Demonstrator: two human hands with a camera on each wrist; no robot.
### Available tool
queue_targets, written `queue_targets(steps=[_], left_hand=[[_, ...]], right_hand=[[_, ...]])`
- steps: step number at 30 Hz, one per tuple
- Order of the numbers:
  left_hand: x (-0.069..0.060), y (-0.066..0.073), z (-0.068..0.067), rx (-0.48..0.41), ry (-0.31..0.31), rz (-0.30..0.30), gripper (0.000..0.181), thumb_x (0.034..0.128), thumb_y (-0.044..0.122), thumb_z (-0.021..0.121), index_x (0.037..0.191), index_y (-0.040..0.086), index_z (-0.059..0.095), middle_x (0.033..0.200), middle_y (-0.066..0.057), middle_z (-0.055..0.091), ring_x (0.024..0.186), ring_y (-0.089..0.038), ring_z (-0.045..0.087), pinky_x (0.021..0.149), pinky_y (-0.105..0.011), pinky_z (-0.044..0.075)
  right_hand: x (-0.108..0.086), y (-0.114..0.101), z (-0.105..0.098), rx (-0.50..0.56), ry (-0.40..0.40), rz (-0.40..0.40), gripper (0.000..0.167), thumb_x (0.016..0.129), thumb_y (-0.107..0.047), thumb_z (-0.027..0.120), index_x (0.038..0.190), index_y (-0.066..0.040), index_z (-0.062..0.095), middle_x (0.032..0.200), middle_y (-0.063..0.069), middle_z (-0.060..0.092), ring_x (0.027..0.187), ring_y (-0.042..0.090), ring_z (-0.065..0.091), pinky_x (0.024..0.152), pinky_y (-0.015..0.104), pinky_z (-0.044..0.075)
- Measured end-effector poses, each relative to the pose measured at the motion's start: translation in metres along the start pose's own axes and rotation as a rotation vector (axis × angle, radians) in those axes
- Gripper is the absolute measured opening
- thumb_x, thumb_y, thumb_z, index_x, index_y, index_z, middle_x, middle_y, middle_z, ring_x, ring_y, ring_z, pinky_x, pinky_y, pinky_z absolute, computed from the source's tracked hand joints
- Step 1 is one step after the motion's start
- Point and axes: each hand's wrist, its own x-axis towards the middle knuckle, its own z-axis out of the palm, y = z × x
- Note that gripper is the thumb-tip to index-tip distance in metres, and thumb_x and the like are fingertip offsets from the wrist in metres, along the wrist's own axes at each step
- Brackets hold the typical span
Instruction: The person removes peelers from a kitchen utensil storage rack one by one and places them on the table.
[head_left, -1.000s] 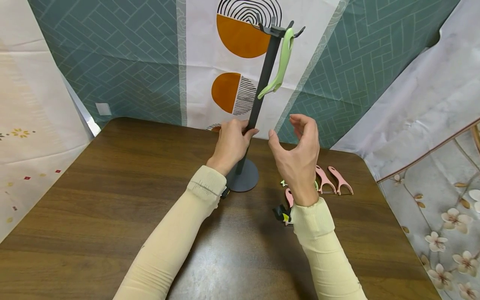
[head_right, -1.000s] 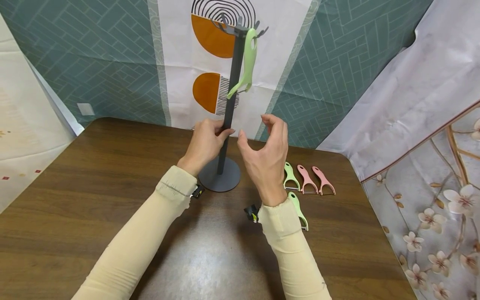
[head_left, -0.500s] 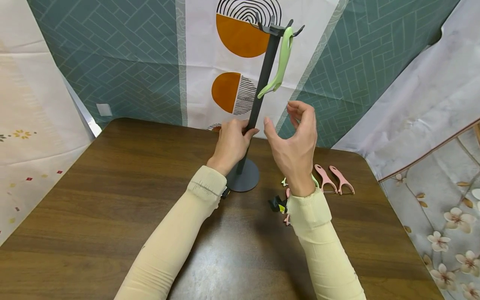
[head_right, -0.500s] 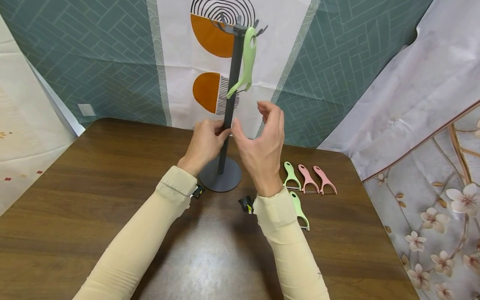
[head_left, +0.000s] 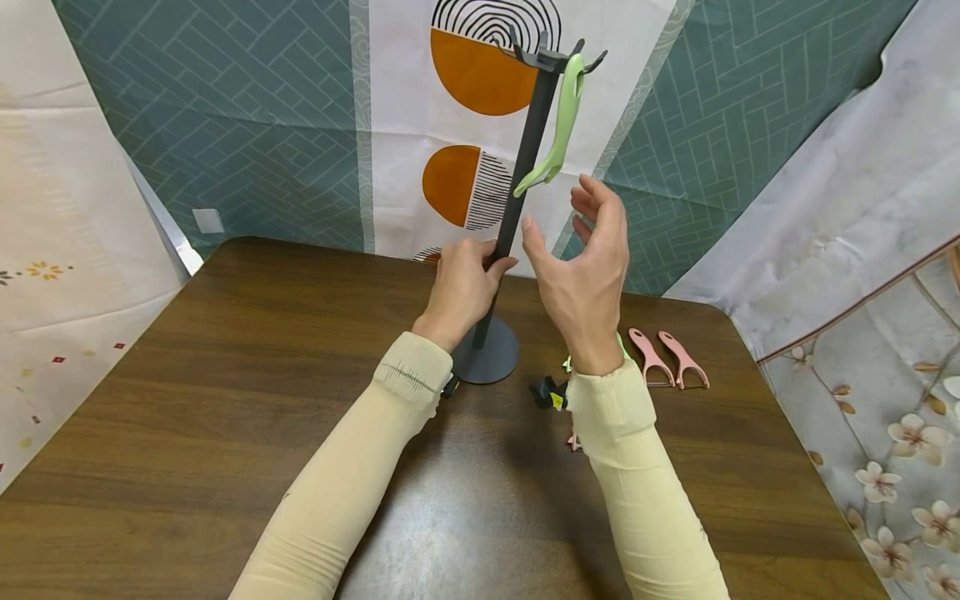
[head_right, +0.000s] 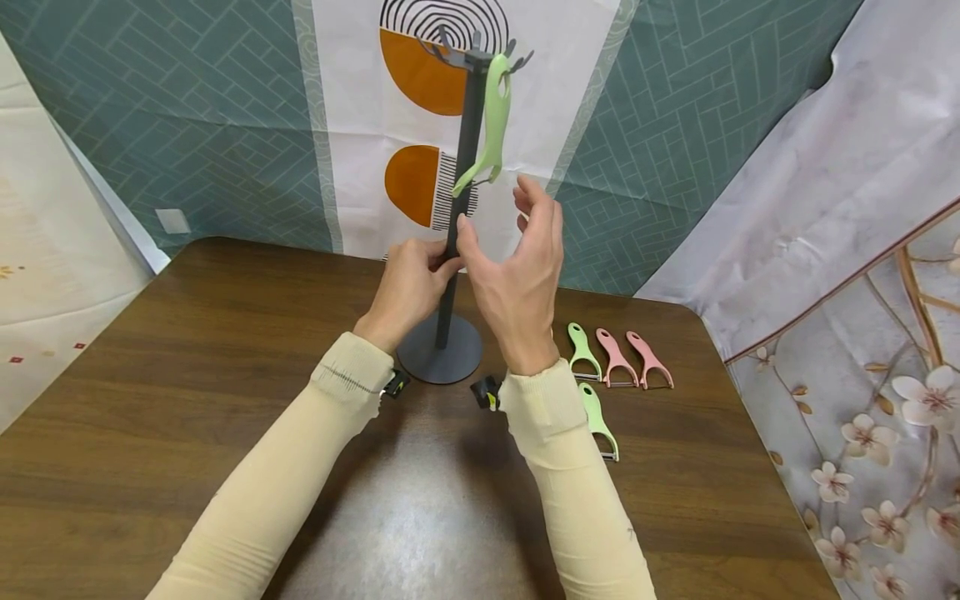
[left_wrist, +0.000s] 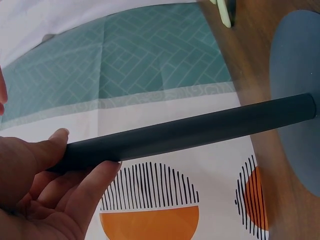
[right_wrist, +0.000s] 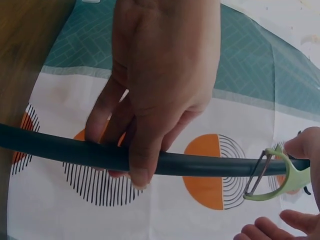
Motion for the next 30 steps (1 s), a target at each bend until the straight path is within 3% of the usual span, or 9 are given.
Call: queue_targets(steps=[4, 14, 23, 30], left_hand=[[0.0, -0.001, 0.0, 0.001, 0.005, 0.004, 0.021, 0.0984, 0.026, 0.07, 0.09, 0.008, 0.075, 0.065, -0.004, 0.061, 0.064, -0.022, 0.054, 0.061, -0.032, 0.038], [0.0, 0.0, -0.001, -0.001, -0.008, -0.003, 0.021, 0.0991, 0.026, 0.069, 0.087, 0.009, 0.073, 0.065, -0.004, 0.06, 0.064, -0.022, 0.055, 0.061, -0.033, 0.04], [0.0, 0.0, -0.001, 0.005, -0.019, -0.008, 0.022, 0.0998, 0.026, 0.068, 0.086, 0.009, 0.071, 0.063, -0.004, 0.056, 0.061, -0.022, 0.053, 0.059, -0.032, 0.04], [-0.001, -0.001, 0.0, -0.01, -0.024, -0.017, 0.021, 0.1001, 0.026, 0.067, 0.087, 0.009, 0.071, 0.063, -0.004, 0.056, 0.059, -0.021, 0.053, 0.058, -0.031, 0.04]], right_hand=[[0.007, -0.006, 0.003, -0.002, -0.028, 0.041, 0.07, 0.086, -0.024, 0.08, 0.146, -0.006, 0.048, 0.142, 0.012, 0.054, 0.132, 0.018, 0.053, 0.111, 0.032, 0.046], [0.007, -0.038, 0.008, 0.026, -0.014, 0.049, 0.065, 0.088, -0.017, 0.077, 0.142, 0.0, 0.048, 0.142, 0.017, 0.053, 0.132, 0.021, 0.052, 0.112, 0.034, 0.045], [0.014, -0.037, 0.01, 0.036, -0.044, 0.067, 0.067, 0.089, -0.018, 0.076, 0.144, 0.001, 0.044, 0.14, 0.017, 0.057, 0.131, 0.025, 0.056, 0.111, 0.032, 0.045], [0.019, -0.025, 0.015, 0.034, -0.071, 0.081, 0.063, 0.091, -0.023, 0.074, 0.145, -0.006, 0.045, 0.136, 0.013, 0.061, 0.125, 0.022, 0.058, 0.105, 0.035, 0.049]])
